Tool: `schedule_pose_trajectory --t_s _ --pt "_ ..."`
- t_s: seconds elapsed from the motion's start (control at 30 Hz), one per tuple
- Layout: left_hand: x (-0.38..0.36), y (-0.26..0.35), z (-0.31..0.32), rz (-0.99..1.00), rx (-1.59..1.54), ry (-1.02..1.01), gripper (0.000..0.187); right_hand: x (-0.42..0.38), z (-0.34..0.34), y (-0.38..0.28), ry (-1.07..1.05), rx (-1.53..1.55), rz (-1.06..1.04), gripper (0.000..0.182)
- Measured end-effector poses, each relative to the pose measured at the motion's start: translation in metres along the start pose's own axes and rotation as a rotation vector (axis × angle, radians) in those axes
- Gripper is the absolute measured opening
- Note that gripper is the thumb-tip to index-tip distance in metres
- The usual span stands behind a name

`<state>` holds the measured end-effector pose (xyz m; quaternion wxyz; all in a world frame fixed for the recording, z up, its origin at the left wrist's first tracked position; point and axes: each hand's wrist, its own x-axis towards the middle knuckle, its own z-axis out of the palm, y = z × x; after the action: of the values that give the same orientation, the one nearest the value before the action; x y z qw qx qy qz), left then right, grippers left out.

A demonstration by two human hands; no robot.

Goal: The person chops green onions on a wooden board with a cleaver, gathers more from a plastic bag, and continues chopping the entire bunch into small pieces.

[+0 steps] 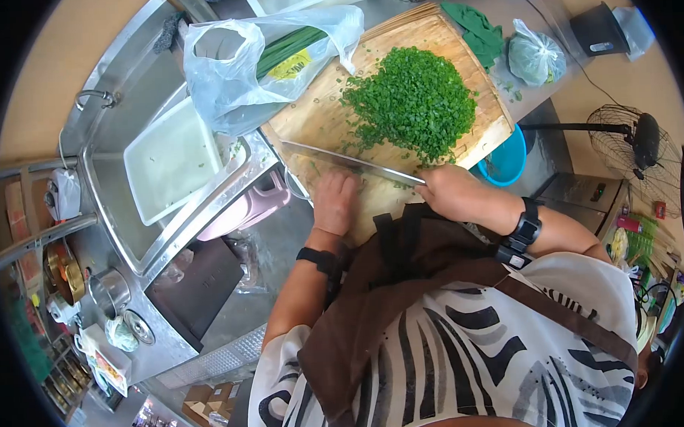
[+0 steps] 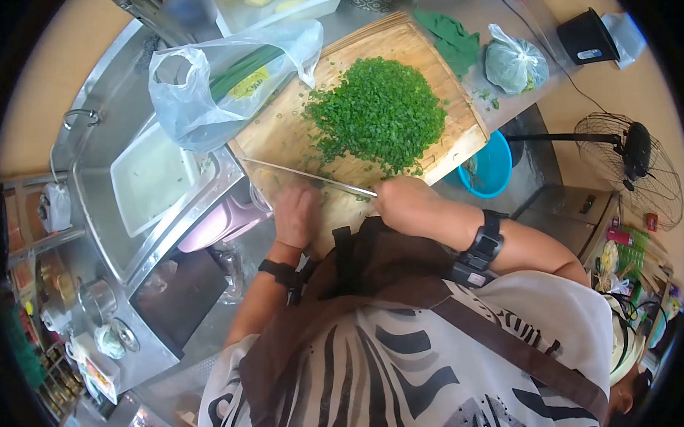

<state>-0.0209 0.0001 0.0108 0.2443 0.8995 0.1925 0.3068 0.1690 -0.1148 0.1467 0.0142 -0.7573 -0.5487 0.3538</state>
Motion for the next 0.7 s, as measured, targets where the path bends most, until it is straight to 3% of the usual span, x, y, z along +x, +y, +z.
schedule_pose_trajectory --t_s 0.13,0.33,0.4,0.57,0.7 --pt "0.001 0.001 0.000 -0.048 -0.014 -0.030 0.021 0.020 0.028 0.004 -0.011 -0.015 -0.055 0.021" --pt "0.012 -0.003 0.003 0.014 -0.009 -0.023 0.021 0.041 0.011 -0.003 0.011 0.061 -0.004 0.026" --pt "0.017 -0.002 0.010 -0.015 -0.014 -0.032 0.021 0.040 0.008 0.009 0.142 0.145 0.037 0.028" --pt "0.041 0.001 0.026 -0.093 0.078 0.051 0.015 0.030 -0.004 0.039 0.214 0.187 0.054 0.024" --pt "0.037 0.007 0.019 -0.104 0.018 0.118 0.014 0.011 -0.006 0.044 0.360 0.164 -0.120 0.022"
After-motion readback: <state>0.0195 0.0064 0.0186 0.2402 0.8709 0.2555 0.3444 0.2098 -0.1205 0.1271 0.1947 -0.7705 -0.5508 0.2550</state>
